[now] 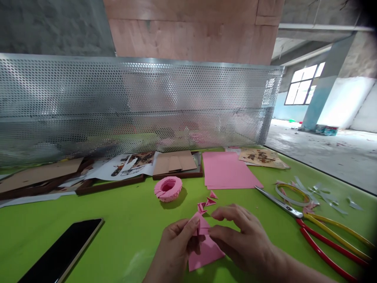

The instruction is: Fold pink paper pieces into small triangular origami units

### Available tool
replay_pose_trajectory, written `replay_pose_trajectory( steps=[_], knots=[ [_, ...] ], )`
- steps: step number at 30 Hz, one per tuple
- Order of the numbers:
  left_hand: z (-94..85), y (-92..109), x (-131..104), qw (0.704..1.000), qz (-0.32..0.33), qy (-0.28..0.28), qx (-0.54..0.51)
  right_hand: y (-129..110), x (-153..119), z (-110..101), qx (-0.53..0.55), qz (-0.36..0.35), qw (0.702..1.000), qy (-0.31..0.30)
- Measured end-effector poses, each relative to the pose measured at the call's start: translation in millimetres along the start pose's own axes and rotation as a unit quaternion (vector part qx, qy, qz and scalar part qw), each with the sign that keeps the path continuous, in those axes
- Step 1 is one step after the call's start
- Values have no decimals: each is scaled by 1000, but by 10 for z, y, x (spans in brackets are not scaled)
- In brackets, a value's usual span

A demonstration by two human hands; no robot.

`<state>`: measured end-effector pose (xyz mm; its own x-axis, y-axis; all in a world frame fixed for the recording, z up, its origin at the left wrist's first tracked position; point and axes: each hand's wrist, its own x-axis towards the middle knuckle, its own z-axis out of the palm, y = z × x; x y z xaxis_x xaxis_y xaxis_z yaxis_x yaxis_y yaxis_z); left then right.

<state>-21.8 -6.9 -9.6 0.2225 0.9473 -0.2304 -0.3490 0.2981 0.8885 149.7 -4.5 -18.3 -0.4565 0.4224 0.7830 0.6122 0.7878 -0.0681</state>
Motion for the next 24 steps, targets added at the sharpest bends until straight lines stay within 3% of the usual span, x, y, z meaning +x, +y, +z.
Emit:
replay_pose_trajectory(
  steps=[7, 11, 18, 24],
  knots=[
    [-13, -28, 46, 999, -29, -9, -19, 21, 20, -10, -45, -46, 998, 26],
    [-68, -70, 104, 999, -29, -45, -7, 7, 41, -28, -45, -45, 997, 39],
    [-27, -42, 73, 996, 12, -61, 57, -6, 38, -77, 11, -24, 999, -22],
    [24, 38, 10, 987, 45, -61, 140, -5, 45, -28, 112, 46, 991, -48]
  ],
)
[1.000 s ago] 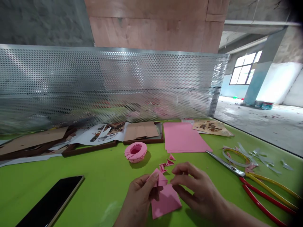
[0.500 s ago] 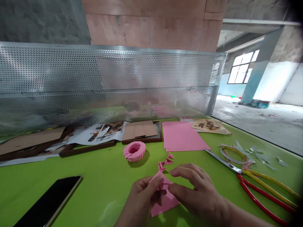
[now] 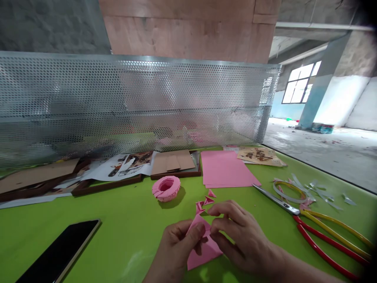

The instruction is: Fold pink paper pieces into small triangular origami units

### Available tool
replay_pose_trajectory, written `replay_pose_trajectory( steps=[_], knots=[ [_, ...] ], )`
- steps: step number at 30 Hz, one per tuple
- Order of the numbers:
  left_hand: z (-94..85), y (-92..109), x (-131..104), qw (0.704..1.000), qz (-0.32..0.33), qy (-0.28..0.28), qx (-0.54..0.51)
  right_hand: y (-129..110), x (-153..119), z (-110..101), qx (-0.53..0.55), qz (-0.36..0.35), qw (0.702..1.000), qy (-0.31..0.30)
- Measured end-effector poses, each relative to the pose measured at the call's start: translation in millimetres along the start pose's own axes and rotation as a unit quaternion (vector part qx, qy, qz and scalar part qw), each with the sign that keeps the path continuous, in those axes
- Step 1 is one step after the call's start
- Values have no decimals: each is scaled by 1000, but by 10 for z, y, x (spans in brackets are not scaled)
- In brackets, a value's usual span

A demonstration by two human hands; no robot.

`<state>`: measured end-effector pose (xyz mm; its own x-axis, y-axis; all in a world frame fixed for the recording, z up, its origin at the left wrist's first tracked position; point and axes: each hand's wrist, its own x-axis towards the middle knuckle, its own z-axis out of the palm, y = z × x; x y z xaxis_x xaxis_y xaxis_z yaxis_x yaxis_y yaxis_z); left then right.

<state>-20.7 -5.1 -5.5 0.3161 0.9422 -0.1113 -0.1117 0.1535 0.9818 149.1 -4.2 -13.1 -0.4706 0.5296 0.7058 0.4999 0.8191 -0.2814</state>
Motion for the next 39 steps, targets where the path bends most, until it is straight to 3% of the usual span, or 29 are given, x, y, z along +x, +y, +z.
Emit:
replay_pose_trajectory(
  steps=[3, 7, 12, 15, 18, 25, 35, 39],
  knots=[
    [-18, -3, 9, 999, 13, -1, 36, -14, 19, 37, 71, 44, 996, 14],
    [-21, 4, 21, 998, 21, -4, 65, -57, 53, 53, 167, 156, 973, 10],
    [11, 20, -3, 995, 30, -23, 89, -51, 84, 80, 267, 332, 904, -28],
    [25, 4, -10, 997, 16, -13, 75, -16, 79, 115, 325, 379, 866, -22],
    [46, -12, -11, 998, 28, -7, 61, -4, 74, 136, 349, 390, 852, -14],
    [118, -5, -44, 994, 70, 40, 73, -96, 105, 97, 316, 393, 863, -16],
    [-62, -150, 56, 999, -7, 38, 0, -41, 59, 91, 453, 321, 832, 6],
    [-73, -176, 69, 999, 4, 32, -4, -46, 60, 75, 396, 319, 861, -18]
  ],
)
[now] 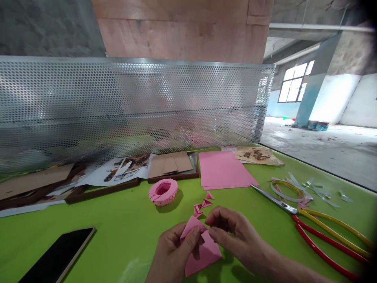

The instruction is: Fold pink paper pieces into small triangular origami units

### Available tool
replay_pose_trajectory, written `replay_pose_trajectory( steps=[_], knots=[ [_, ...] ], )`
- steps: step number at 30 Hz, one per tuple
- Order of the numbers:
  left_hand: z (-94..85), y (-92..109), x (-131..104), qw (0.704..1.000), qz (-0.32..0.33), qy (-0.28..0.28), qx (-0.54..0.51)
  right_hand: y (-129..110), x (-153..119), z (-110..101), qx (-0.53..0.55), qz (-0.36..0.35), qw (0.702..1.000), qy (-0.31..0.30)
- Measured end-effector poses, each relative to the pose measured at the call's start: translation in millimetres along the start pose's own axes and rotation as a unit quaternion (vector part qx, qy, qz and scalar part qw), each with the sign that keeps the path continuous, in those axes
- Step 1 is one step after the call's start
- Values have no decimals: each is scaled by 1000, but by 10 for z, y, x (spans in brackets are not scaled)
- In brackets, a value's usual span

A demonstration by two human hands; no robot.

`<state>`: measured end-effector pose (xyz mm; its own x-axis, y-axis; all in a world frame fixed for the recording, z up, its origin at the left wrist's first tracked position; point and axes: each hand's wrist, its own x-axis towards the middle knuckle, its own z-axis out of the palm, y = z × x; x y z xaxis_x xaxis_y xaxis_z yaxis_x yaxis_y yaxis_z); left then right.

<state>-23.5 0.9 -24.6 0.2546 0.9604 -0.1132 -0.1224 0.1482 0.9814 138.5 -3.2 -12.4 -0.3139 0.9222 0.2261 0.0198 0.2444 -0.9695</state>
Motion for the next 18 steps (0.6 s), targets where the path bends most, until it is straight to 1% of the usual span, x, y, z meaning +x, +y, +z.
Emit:
replay_pose_trajectory(
  steps=[2, 4, 8, 10, 13, 15, 18],
  knots=[
    [19, 33, -22, 1000, 13, -9, 26, 7, -1, 16, -44, 0, 999, 3],
    [45, 79, -51, 998, 24, -13, 63, 24, 0, 35, -59, 6, 998, 10],
    [86, 149, -91, 993, 60, 2, 106, 78, 7, 53, -5, 19, 1000, 18],
    [97, 159, -98, 991, 73, 5, 111, 99, 10, 45, 37, 22, 999, 9],
    [103, 145, -91, 992, 68, 1, 109, 109, 21, 18, 95, 30, 995, -15],
    [94, 115, -74, 993, 56, -3, 103, 106, 33, -1, 115, 35, 992, -28],
    [62, 55, -35, 999, 7, -8, 49, 91, 51, -17, 110, 44, 992, -38]
  ],
)
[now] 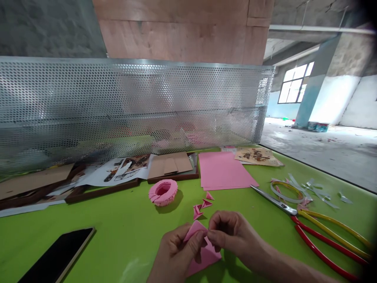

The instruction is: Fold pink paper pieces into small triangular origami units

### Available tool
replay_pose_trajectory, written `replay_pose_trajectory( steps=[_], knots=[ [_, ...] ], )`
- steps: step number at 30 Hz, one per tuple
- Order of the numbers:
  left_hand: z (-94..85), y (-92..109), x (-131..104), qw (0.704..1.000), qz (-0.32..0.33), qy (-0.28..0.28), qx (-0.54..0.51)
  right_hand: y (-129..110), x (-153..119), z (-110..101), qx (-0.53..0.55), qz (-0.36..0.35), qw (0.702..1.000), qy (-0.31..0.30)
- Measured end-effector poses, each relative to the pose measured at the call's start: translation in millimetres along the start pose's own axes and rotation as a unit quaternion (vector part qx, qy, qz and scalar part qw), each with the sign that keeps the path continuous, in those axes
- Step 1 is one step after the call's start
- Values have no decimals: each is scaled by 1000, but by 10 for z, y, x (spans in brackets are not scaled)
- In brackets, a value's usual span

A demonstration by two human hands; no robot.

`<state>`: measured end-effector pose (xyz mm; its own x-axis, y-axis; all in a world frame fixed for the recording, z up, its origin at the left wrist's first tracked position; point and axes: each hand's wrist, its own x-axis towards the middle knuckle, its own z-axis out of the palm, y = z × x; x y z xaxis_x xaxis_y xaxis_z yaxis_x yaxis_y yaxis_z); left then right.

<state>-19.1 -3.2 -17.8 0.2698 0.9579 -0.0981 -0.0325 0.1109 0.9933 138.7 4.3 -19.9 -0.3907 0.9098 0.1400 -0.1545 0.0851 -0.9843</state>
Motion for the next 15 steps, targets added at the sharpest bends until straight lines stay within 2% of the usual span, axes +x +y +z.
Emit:
replay_pose_trajectory(
  steps=[3, 7, 11, 15],
  knots=[
    [-25, -34, 25, 996, -37, 11, -83, -40, -4, 10, -51, -11, 998, 22],
    [-13, 0, 24, 990, -38, 41, -128, -84, -39, 37, -197, -102, 971, 90],
    [12, 29, 17, 993, -23, 39, -112, -62, -63, 42, -285, -186, 934, 112],
    [9, 51, -4, 998, -24, 14, -51, -26, -57, 41, -294, -165, 936, 101]
  ],
)
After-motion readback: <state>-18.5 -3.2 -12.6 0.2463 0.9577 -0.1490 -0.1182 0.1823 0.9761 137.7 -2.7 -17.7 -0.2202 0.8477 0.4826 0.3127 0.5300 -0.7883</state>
